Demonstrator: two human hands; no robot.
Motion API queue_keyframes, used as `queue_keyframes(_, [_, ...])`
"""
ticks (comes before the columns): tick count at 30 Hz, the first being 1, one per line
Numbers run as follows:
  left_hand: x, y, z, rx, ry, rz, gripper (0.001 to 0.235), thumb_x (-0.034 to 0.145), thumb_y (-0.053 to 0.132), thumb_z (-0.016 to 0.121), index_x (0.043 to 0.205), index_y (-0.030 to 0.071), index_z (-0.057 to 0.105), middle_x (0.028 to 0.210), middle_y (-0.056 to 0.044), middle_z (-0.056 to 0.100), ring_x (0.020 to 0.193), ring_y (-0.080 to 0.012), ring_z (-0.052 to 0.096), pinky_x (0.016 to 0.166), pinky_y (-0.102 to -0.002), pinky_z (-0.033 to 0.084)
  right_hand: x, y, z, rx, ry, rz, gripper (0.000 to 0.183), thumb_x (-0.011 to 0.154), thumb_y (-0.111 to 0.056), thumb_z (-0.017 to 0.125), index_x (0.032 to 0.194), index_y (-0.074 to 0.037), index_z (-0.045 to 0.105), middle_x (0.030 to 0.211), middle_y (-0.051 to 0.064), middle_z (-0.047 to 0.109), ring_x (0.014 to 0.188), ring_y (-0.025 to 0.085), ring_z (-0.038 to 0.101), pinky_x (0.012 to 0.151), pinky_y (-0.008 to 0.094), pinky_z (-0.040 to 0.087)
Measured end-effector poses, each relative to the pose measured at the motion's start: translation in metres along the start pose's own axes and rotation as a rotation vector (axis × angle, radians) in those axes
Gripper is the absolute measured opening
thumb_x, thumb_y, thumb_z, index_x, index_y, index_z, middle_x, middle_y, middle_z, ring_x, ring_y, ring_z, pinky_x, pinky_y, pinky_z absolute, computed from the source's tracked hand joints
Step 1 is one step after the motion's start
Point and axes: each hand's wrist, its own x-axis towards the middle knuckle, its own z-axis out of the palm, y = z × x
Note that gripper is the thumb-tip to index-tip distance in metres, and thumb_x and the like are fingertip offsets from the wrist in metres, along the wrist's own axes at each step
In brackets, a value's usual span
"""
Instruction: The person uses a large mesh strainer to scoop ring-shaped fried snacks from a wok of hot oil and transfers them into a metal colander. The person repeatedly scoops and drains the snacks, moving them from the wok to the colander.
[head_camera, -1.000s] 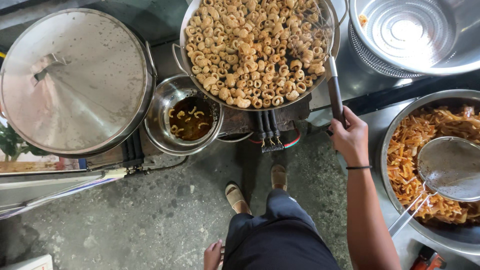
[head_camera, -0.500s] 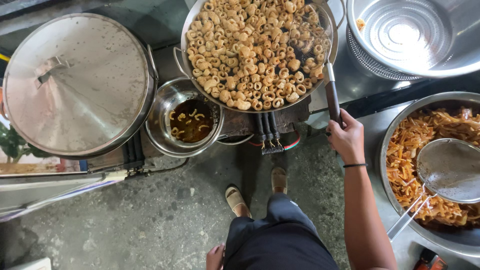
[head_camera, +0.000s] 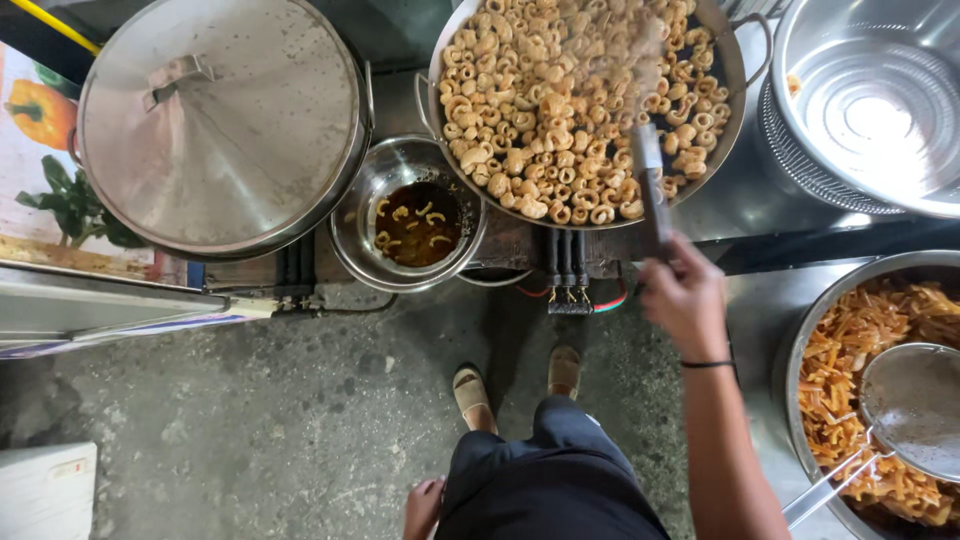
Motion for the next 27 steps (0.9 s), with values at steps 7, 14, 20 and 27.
queue_keyframes(7, [-0.004, 0.015, -0.008, -0.068, -0.008, -0.013, 0.043, 0.092, 0.041, 0.068, 0.096, 0.000, 0.079, 0.079, -0.017, 0.078, 0.074, -0.0240, 0.071, 0.073, -0.038, 0.055, -0.023, 0.024, 0.080, 0.091, -0.168, 0.120, 0.048, 0.091, -0.006, 0.061, 0.138, -0.013, 0.061, 0.072, -0.001, 0.060, 0.047, 0.005, 0.049, 0.037, 0.023, 0.036])
queue_keyframes(14, [-0.013, 0.016, -0.026, 0.021, -0.004, 0.301, 0.032, 0.090, 0.030, 0.062, 0.104, 0.006, 0.079, 0.095, -0.013, 0.080, 0.091, -0.0305, 0.076, 0.079, -0.040, 0.056, -0.008, 0.054, 0.080, -0.227, -0.088, -0.105, 0.041, 0.094, -0.006, 0.062, 0.135, -0.006, 0.065, 0.071, 0.002, 0.062, 0.051, 0.006, 0.053, 0.042, 0.025, 0.037])
queue_keyframes(20, [0.000, 0.005, -0.045, 0.490, -0.084, 0.464, 0.024, 0.090, 0.029, 0.067, 0.098, 0.009, 0.077, 0.092, -0.012, 0.078, 0.093, -0.0297, 0.073, 0.080, -0.042, 0.055, -0.016, 0.028, 0.050, -0.170, 0.004, -0.187, 0.033, 0.098, -0.006, 0.058, 0.131, -0.001, 0.062, 0.074, 0.002, 0.065, 0.051, 0.007, 0.055, 0.042, 0.025, 0.040])
queue_keyframes(27, [0.054, 0.012, -0.054, 0.194, -0.150, 0.108, 0.032, 0.093, 0.035, 0.069, 0.102, 0.005, 0.076, 0.088, -0.011, 0.077, 0.084, -0.0220, 0.072, 0.079, -0.037, 0.056, -0.043, -0.029, 0.034, -0.042, 0.141, -0.243, 0.032, 0.105, -0.011, 0.055, 0.135, -0.001, 0.058, 0.077, 0.006, 0.063, 0.058, 0.010, 0.060, 0.047, 0.026, 0.046])
